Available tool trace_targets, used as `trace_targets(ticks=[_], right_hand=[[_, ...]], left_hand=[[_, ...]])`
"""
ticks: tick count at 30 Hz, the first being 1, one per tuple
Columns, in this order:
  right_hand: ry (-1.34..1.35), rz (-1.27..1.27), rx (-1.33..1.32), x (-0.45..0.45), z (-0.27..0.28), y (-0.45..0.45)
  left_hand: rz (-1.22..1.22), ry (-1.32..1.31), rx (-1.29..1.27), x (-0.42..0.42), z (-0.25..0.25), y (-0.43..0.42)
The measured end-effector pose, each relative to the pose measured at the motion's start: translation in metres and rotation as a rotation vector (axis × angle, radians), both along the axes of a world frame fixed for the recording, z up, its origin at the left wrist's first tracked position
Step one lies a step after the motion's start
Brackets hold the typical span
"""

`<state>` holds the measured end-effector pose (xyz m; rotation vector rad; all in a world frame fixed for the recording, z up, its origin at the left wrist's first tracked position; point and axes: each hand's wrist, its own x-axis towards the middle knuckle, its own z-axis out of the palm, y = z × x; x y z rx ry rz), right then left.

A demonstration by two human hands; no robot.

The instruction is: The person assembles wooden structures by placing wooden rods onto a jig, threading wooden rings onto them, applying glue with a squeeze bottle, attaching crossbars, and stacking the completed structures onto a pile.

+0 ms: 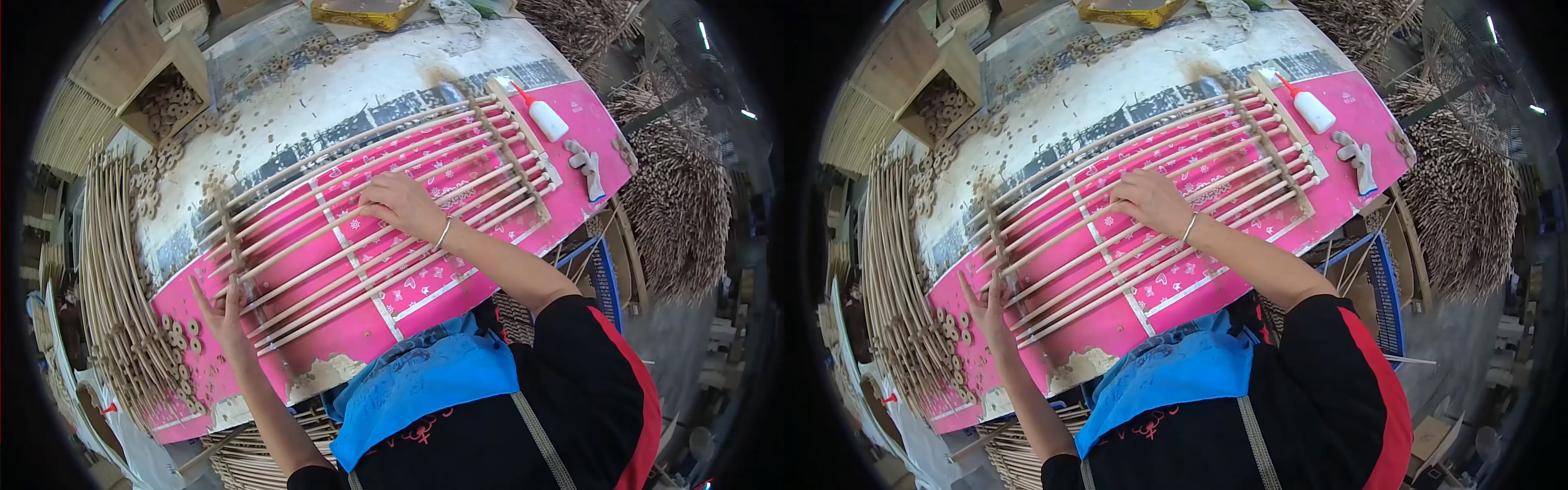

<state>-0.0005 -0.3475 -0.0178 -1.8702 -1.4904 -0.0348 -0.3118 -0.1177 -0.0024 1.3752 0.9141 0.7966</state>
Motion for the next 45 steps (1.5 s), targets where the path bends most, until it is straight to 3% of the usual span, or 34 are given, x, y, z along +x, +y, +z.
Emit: trace_targets(ticks=[6,8,10,12,13,15,22,30,33,35,37,38,40,43,44,45], right_hand=[[0.047,0.015,0.013,0.004,0.000,0.000],[0.067,0.037,0.039,0.006,-0.004,0.003],[0.125,0.031,0.005,0.012,-0.012,0.006],[0.110,0.016,0.007,0.007,-0.003,0.005],[0.119,0.039,0.012,0.006,0.000,0.005],[0.112,0.007,-0.073,0.005,0.006,0.003],[0.158,0.020,-0.081,0.002,0.011,0.004],[-0.182,-0.029,-0.055,-0.001,0.016,0.005],[-0.153,-0.049,0.015,-0.010,0.029,0.002],[-0.039,-0.029,-0.091,-0.011,0.030,-0.014],[-0.039,0.015,-0.106,-0.017,0.028,-0.024],[-0.035,0.058,-0.120,-0.019,0.028,-0.027],[0.001,0.081,-0.136,-0.023,0.029,-0.029],[0.048,0.099,-0.169,-0.022,0.019,-0.032],[0.058,0.100,-0.184,-0.021,0.016,-0.032],[0.054,0.099,-0.182,-0.021,0.018,-0.032]], left_hand=[[0.074,0.094,0.056,0.012,0.008,-0.009],[-0.010,0.130,0.148,0.000,0.009,-0.001],[0.041,0.577,0.495,-0.017,0.010,0.012],[0.058,0.702,0.845,-0.007,0.033,-0.001],[0.078,0.720,0.844,-0.005,0.033,0.000],[-0.091,0.643,1.136,-0.002,0.027,0.004],[-0.131,0.681,0.981,0.001,0.006,0.005],[-0.086,0.704,0.956,0.000,0.004,0.002],[0.068,0.682,0.933,-0.036,-0.006,0.031],[0.169,0.665,0.882,-0.068,-0.013,0.054],[0.241,0.936,0.914,-0.092,-0.013,0.068],[0.242,0.934,0.912,-0.097,-0.014,0.070],[0.092,1.143,0.875,-0.102,-0.009,0.070],[0.101,1.179,0.969,-0.101,-0.006,0.067],[0.102,1.173,0.970,-0.100,-0.008,0.066],[0.109,0.909,0.828,-0.096,-0.006,0.063]])
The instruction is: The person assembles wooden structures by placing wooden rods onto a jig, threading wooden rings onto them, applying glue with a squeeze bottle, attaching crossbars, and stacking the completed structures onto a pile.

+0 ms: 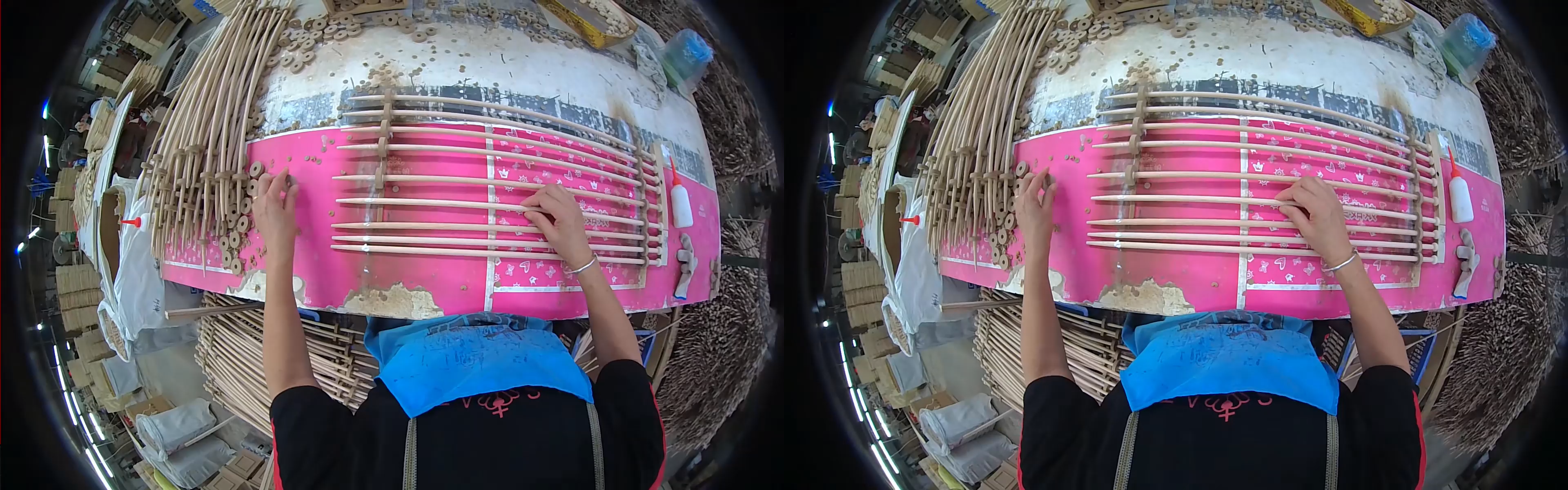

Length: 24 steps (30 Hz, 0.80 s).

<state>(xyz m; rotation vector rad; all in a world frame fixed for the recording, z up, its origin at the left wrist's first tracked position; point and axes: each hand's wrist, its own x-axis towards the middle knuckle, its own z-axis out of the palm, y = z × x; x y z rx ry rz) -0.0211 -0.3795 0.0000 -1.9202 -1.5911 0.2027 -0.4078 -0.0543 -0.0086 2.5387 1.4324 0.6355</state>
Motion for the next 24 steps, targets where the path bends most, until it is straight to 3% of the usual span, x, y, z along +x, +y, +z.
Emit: trace_targets(ticks=[1,2,4,8,18,24], right_hand=[[0.018,-0.008,0.020,-0.002,0.002,0.000],[0.038,-0.011,0.040,-0.004,0.003,0.001],[0.101,-0.035,0.059,-0.008,0.007,0.000],[0.128,-0.053,0.085,-0.009,0.016,-0.002],[0.117,-0.041,0.081,-0.009,0.013,0.000],[0.228,-0.093,0.124,-0.015,0.014,0.006]], left_hand=[[-0.036,-0.259,-0.143,0.002,0.001,-0.004],[-0.029,-0.259,-0.140,0.003,0.001,-0.012],[0.059,-0.776,-0.753,0.020,0.020,-0.037],[0.043,-0.989,-0.988,0.019,0.011,-0.051],[0.033,-1.122,-1.113,0.025,0.007,-0.061],[0.083,-1.101,-0.968,0.054,0.021,-0.087]])
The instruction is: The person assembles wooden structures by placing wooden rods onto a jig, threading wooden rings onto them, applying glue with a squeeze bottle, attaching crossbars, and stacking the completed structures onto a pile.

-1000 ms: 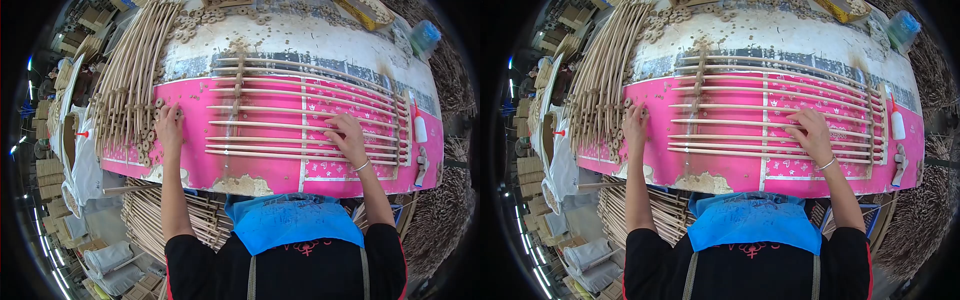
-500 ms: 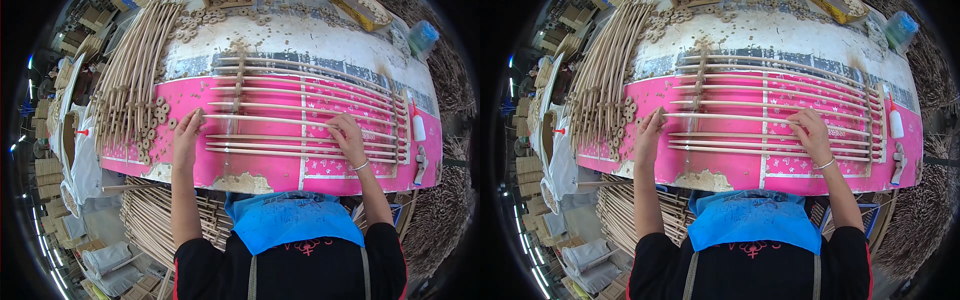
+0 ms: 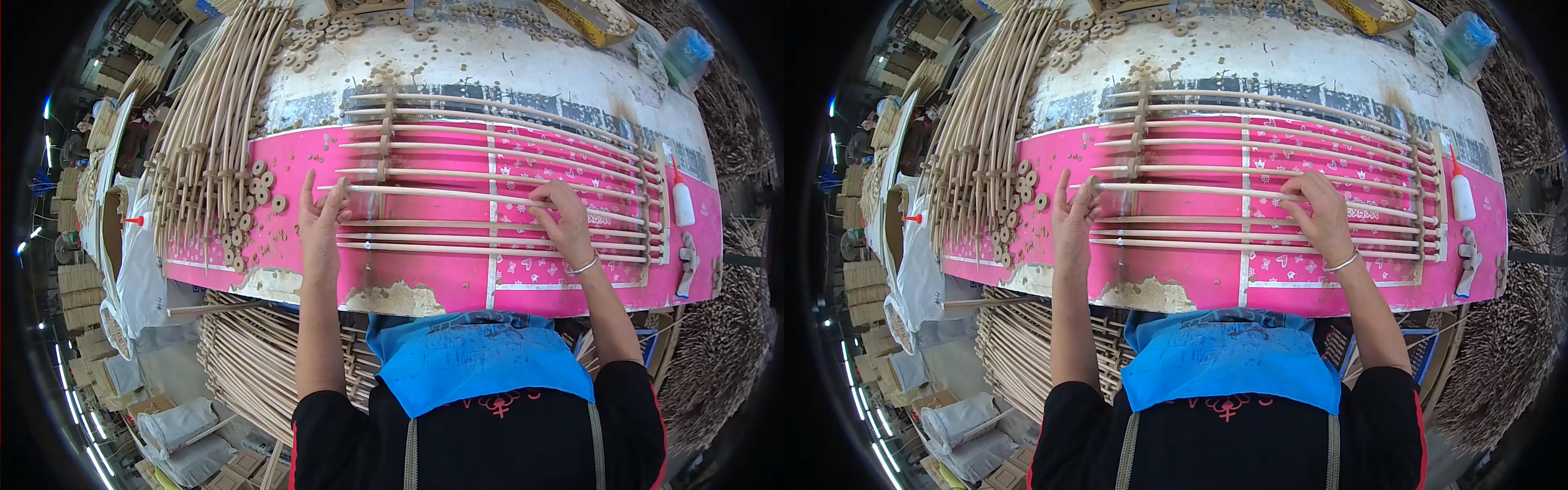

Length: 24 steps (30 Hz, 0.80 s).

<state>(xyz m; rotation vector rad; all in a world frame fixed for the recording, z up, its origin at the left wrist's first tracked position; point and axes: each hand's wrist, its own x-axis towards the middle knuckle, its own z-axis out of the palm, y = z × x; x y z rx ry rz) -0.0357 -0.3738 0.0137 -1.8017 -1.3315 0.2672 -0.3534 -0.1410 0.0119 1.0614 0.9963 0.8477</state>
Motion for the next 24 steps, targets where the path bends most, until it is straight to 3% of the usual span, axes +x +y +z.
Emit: trace_targets(ticks=[8,11,17,20,24], right_hand=[[-0.262,0.058,-0.008,0.008,0.000,0.000],[-0.082,-0.038,-0.063,-0.003,0.009,0.003],[-0.243,0.030,-0.071,0.008,-0.004,0.000],[-0.061,-0.014,-0.060,-0.004,0.004,0.004],[-0.122,0.030,-0.101,0.004,-0.002,0.000]], left_hand=[[0.022,0.106,0.042,0.011,0.005,-0.007],[0.039,0.107,0.044,0.015,0.008,-0.010],[0.015,0.149,0.110,0.016,0.000,-0.012],[0.002,0.156,0.120,0.016,-0.003,-0.013],[0.025,0.211,0.159,0.013,0.006,-0.019]])
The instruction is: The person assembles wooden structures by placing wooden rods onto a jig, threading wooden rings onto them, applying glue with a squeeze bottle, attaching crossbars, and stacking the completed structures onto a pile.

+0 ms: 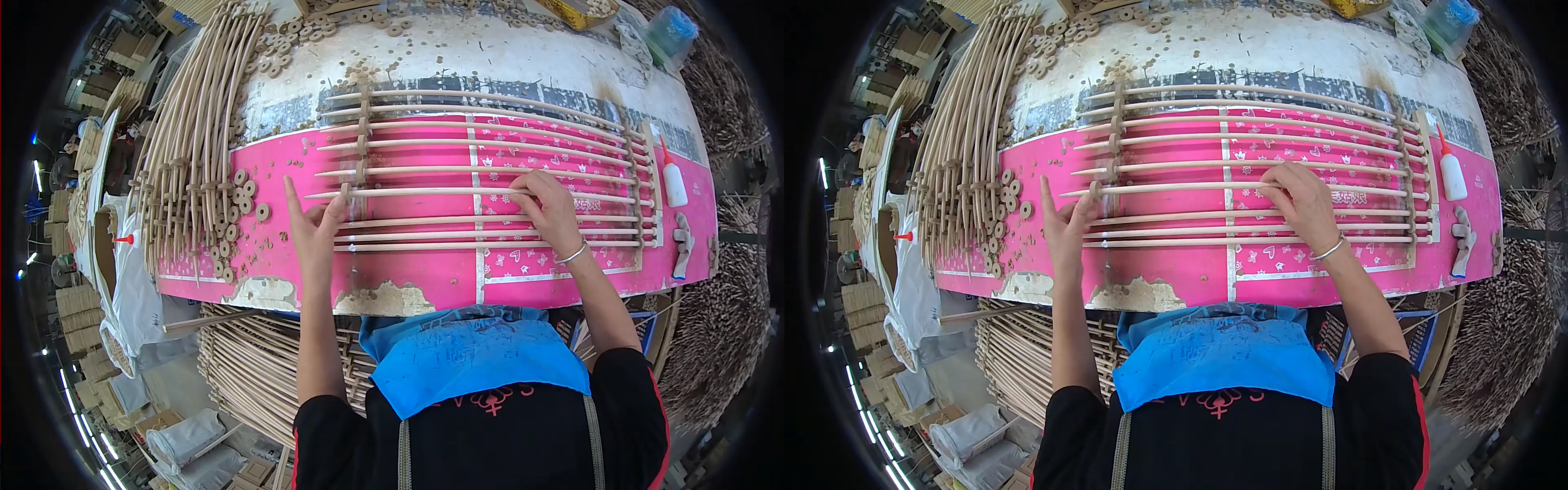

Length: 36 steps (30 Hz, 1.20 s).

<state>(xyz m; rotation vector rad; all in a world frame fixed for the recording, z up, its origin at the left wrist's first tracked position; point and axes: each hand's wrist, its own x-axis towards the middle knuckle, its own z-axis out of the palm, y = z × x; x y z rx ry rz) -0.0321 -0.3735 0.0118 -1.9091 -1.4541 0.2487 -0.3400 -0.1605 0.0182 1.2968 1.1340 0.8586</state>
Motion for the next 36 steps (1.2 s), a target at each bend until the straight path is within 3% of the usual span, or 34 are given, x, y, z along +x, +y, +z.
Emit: trace_targets(ticks=[2,3,5,8,21,23,27,28,31,36], right_hand=[[-0.020,-0.007,0.015,0.002,-0.001,-0.001],[-0.018,-0.009,0.013,0.003,-0.003,-0.002],[-0.029,0.009,0.023,0.005,-0.007,-0.001],[-0.032,0.012,0.021,0.006,-0.010,-0.001],[-0.310,-0.016,0.045,0.006,-0.010,0.007],[-0.340,-0.123,0.100,0.001,-0.002,0.005],[-0.154,-0.043,0.026,-0.004,0.002,-0.021],[-0.212,0.029,0.078,-0.008,0.003,-0.021],[-0.162,0.085,-0.013,-0.018,0.003,-0.023],[-0.140,0.077,-0.007,-0.019,-0.008,-0.019]], left_hand=[[-0.042,0.587,0.318,-0.010,0.014,0.000],[-0.044,0.587,0.317,-0.012,0.011,0.004],[-0.194,0.753,0.895,-0.016,0.002,0.012],[-0.322,0.712,0.942,-0.004,0.000,0.011],[-0.267,0.726,0.888,0.004,-0.021,0.014],[-0.260,0.704,0.856,-0.004,-0.014,0.016],[0.011,0.850,0.825,-0.071,-0.027,0.063],[0.056,0.917,0.782,-0.083,-0.027,0.069],[-0.019,0.979,0.628,-0.104,-0.032,0.081],[0.004,1.027,0.697,-0.105,-0.037,0.079]])
